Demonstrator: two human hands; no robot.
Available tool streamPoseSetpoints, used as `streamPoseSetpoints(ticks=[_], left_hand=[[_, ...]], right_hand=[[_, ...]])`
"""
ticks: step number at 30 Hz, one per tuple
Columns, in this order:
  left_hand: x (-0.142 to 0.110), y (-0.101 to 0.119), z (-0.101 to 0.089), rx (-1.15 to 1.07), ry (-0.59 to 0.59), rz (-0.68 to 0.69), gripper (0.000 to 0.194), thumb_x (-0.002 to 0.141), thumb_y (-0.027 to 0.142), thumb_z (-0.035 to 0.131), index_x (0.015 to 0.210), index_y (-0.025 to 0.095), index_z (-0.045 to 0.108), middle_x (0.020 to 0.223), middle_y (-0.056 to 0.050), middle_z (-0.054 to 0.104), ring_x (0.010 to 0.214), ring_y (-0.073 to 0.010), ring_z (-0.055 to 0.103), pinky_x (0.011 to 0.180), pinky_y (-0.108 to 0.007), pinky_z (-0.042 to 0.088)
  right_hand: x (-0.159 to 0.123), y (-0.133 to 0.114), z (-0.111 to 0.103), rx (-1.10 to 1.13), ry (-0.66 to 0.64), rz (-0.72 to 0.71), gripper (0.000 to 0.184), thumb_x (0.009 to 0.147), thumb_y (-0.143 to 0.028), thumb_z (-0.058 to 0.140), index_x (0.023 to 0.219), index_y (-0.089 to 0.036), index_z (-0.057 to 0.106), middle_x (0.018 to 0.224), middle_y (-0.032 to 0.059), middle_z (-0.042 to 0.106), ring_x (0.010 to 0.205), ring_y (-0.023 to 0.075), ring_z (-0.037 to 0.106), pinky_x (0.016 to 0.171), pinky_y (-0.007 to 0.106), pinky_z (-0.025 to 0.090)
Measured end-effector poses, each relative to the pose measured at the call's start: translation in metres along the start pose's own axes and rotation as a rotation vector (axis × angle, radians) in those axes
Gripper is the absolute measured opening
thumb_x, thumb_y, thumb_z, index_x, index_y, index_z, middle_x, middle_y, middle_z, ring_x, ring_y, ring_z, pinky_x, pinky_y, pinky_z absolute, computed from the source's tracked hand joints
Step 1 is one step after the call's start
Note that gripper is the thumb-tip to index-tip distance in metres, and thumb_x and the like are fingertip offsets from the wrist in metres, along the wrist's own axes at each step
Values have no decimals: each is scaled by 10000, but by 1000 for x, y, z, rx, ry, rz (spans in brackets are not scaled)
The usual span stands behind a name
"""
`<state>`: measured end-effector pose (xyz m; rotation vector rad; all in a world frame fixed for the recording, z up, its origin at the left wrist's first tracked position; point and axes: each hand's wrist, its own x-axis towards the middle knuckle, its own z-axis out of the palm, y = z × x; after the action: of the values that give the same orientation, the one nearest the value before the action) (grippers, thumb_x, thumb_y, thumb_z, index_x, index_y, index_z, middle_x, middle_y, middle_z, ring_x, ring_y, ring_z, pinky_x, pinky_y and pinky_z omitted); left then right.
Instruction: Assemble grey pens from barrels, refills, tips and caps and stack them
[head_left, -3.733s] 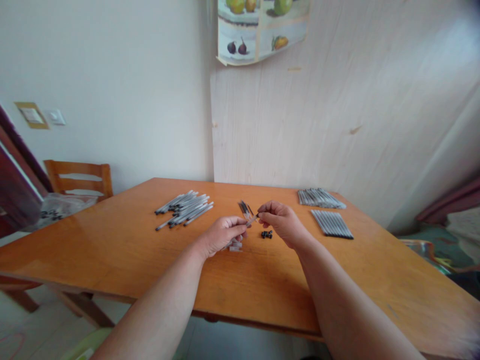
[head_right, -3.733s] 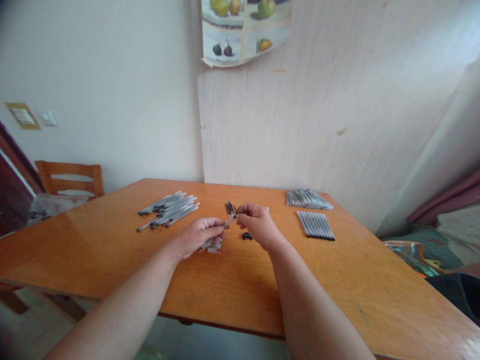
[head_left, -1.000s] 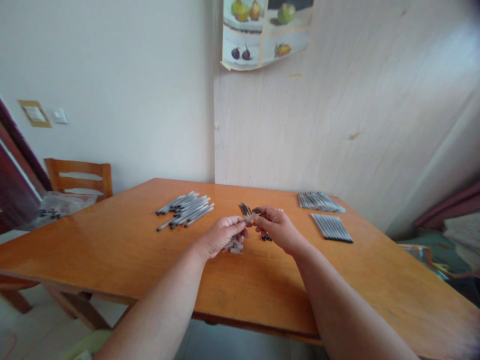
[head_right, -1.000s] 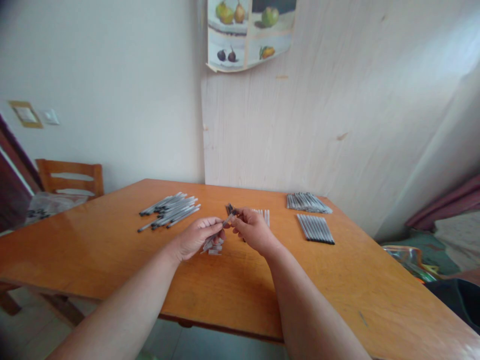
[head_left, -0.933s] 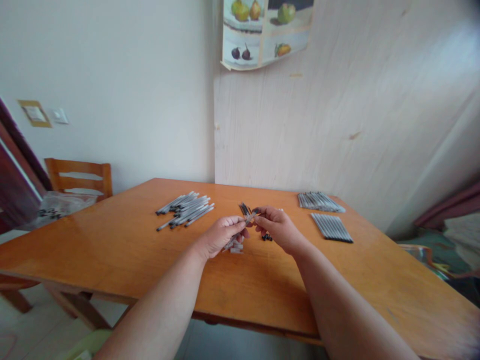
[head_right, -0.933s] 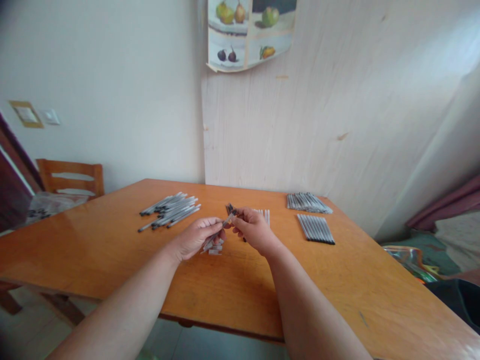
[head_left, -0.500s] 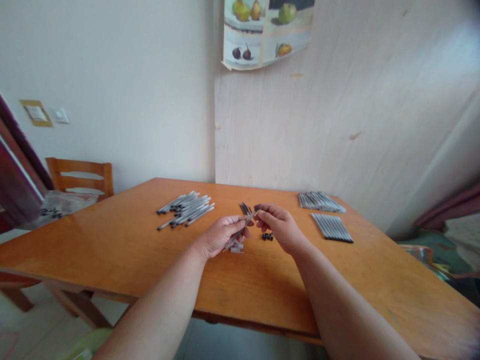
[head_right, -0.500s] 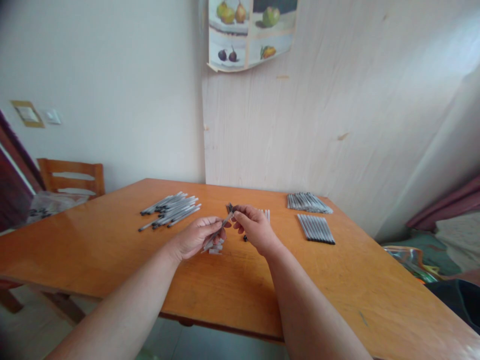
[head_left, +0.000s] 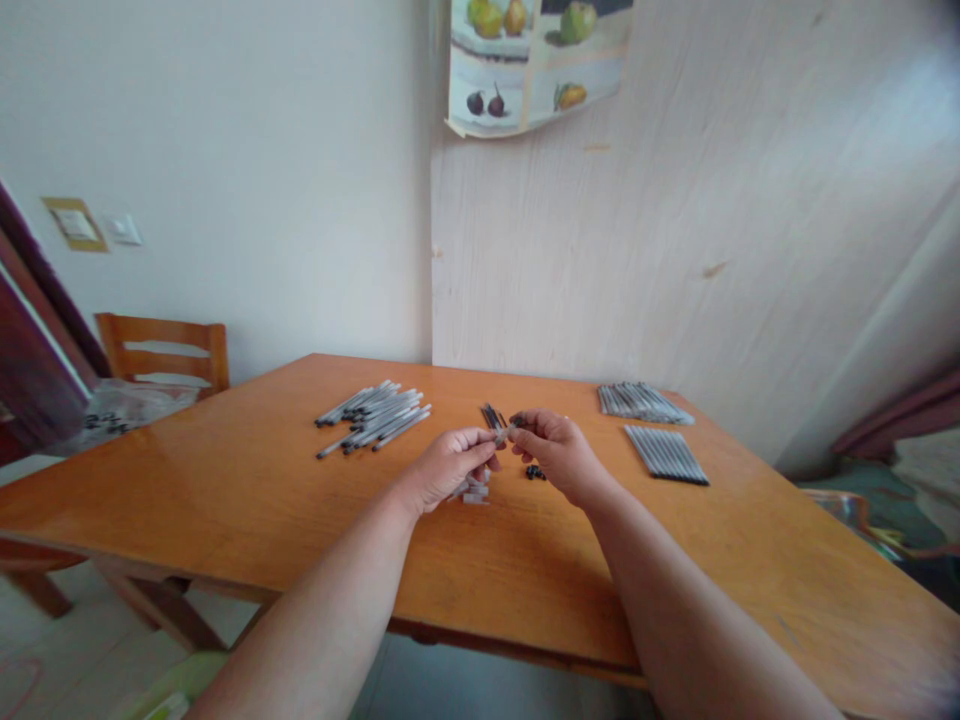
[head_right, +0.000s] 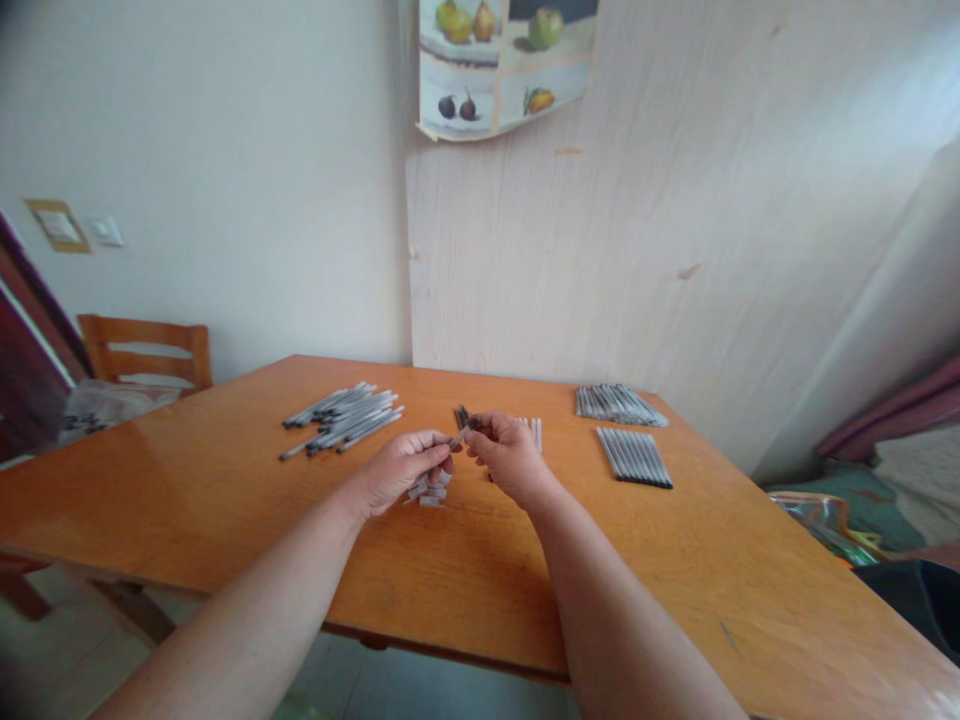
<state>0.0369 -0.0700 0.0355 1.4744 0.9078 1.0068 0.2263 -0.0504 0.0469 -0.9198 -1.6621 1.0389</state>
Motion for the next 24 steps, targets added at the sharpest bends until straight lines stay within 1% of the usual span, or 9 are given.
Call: streamPoseSetpoints(ticks=[5,9,12,15,17,20,24], left_hand=[[-2,2,1,32,21,2,307,826,424,654,938,138,660,648,-4,599,511,-69,467,498,-203,343],[-3,3,2,37,24,-3,290,842,408,637,950,140,657,623,10,584,486,-64,451,496,-205,339],[-3,4,2,32,29,-8,284,846,398,634,963,140,654,618,13,576,494,-67,460,490,-202,332],[-3,4,2,40,37,-20,291,851,398,626,981,139,651,609,18,566,476,-62,440,480,-203,323],[-3,3,2,52,36,-20,294,846,398,630,984,139,651,613,18,567,476,-61,439,478,-202,321],[-3,3,3,72,34,-5,295,842,398,632,976,136,653,628,12,573,500,-65,458,482,-198,323],[-2,1,3,104,44,2,304,837,400,633,971,128,658,671,0,592,525,-65,461,492,-196,336]], right_hand=[[-1,-5,-1,-10,-33,-16,187,804,-367,628,862,-190,644,777,37,668,666,128,559,603,253,445],[-2,-7,-2,21,-58,-12,199,795,-374,640,856,-185,650,765,34,667,663,127,560,599,250,447],[-2,-7,-4,89,-47,13,246,792,-394,641,923,-186,653,805,44,678,686,134,580,620,259,465],[-2,-6,-6,155,7,22,304,798,-424,626,982,-183,634,842,60,684,696,138,595,625,270,475],[-1,-5,-7,144,30,17,292,801,-435,618,940,-179,627,822,60,679,677,132,591,617,267,473],[1,-2,-8,98,20,3,267,808,-442,614,850,-178,617,771,43,663,648,118,574,599,253,463],[3,2,-9,43,28,0,267,821,-447,601,816,-180,600,694,12,621,611,108,555,557,236,446]])
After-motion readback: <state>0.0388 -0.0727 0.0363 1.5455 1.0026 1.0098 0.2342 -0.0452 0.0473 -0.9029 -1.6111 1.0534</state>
